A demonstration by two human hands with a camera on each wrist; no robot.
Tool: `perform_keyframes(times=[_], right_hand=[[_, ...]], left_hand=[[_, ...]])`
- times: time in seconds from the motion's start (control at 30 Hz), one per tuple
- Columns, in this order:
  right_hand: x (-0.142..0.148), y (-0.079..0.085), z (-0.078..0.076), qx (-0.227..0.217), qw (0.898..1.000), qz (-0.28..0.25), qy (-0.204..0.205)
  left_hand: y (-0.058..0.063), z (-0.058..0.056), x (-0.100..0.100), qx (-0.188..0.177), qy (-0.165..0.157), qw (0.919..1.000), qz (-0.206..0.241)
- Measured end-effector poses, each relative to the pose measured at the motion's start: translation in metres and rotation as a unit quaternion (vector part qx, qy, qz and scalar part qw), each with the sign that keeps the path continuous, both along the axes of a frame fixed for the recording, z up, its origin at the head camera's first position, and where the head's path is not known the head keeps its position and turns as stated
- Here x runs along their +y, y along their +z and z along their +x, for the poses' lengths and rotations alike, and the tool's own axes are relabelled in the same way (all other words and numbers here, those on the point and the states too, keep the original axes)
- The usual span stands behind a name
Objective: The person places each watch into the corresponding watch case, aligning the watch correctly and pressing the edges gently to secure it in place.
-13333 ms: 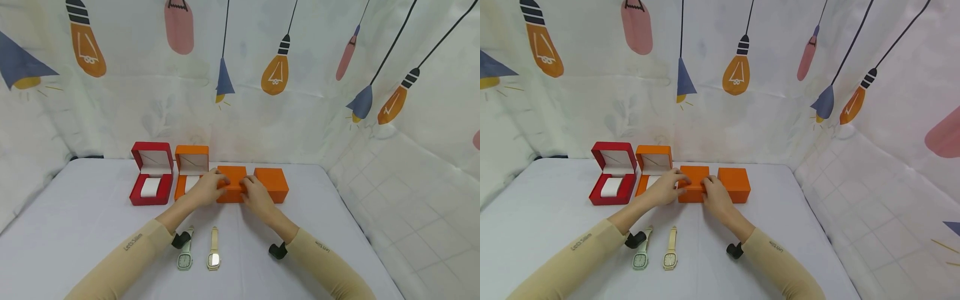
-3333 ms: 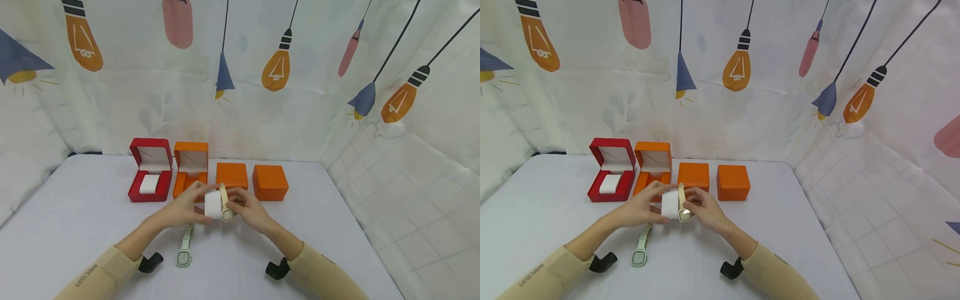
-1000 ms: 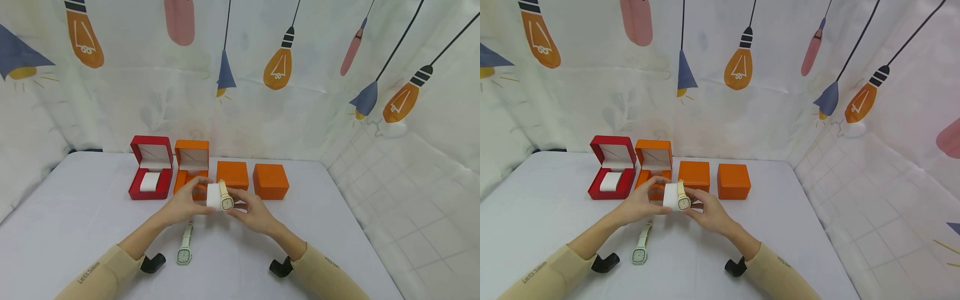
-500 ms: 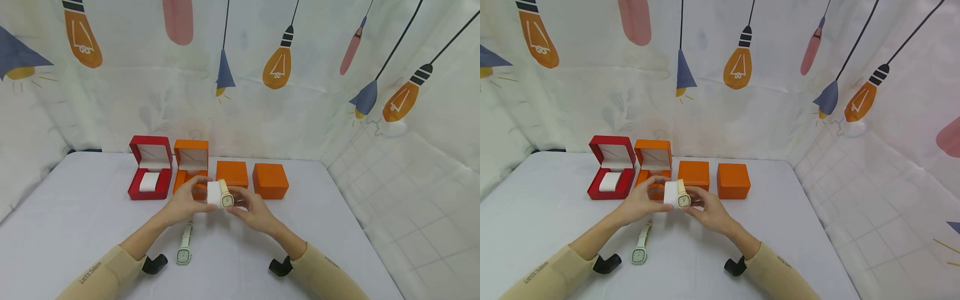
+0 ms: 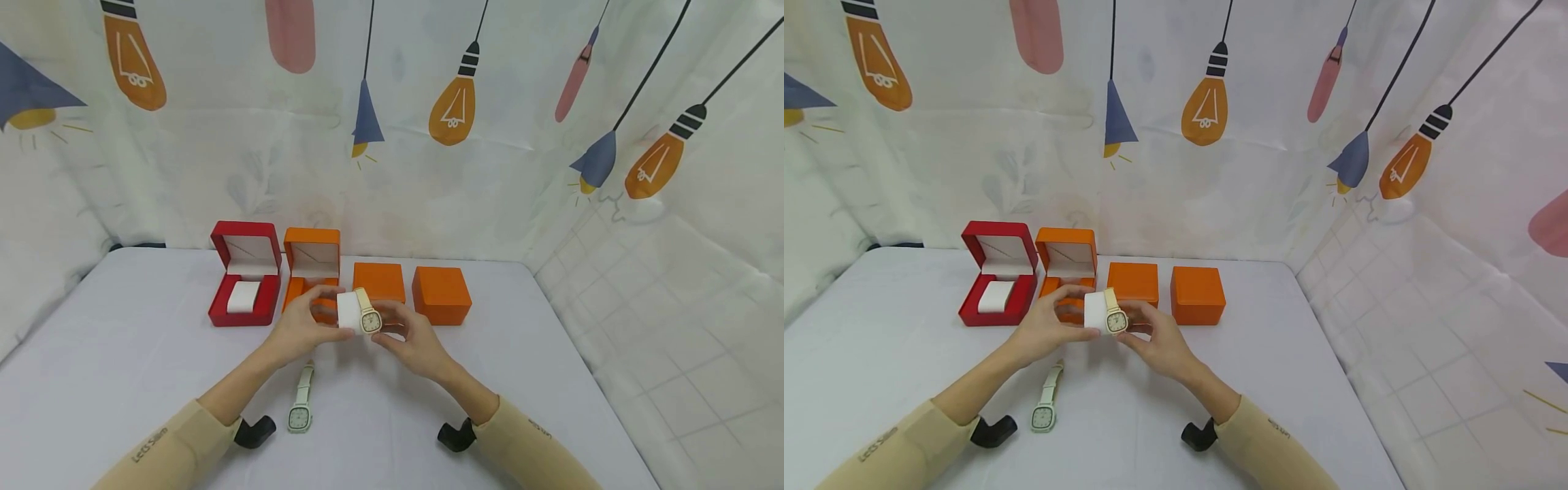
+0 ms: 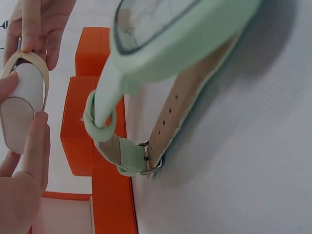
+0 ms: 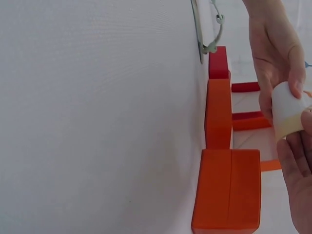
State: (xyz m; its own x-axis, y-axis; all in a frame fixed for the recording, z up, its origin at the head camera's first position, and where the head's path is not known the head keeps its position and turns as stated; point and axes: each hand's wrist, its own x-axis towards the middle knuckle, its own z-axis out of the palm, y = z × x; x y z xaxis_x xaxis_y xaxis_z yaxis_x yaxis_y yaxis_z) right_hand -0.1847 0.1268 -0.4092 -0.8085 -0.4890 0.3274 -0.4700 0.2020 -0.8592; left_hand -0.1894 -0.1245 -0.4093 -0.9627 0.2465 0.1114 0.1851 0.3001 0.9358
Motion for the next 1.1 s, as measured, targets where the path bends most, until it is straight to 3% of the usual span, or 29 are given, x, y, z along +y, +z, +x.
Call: perform_keyframes(times=[0.47,0.7,1.1], right_hand=[[0.001,-0.002,-0.003,0.015,1.000,0.021,-0.007],[0.003,-0.002,-0.003,0.012,1.000,0.024,-0.002],[0.010,-0.003,-0.012,-0.022,0.998,-0.004,0.065]], left_hand=[[0.000,0.003,0.005,-0.017,0.015,0.9997,-0.002],[0.000,0.003,0.005,-0.017,0.001,0.9999,0.001],[0.002,0.006,0.001,-0.017,-0.032,0.9993,0.013]])
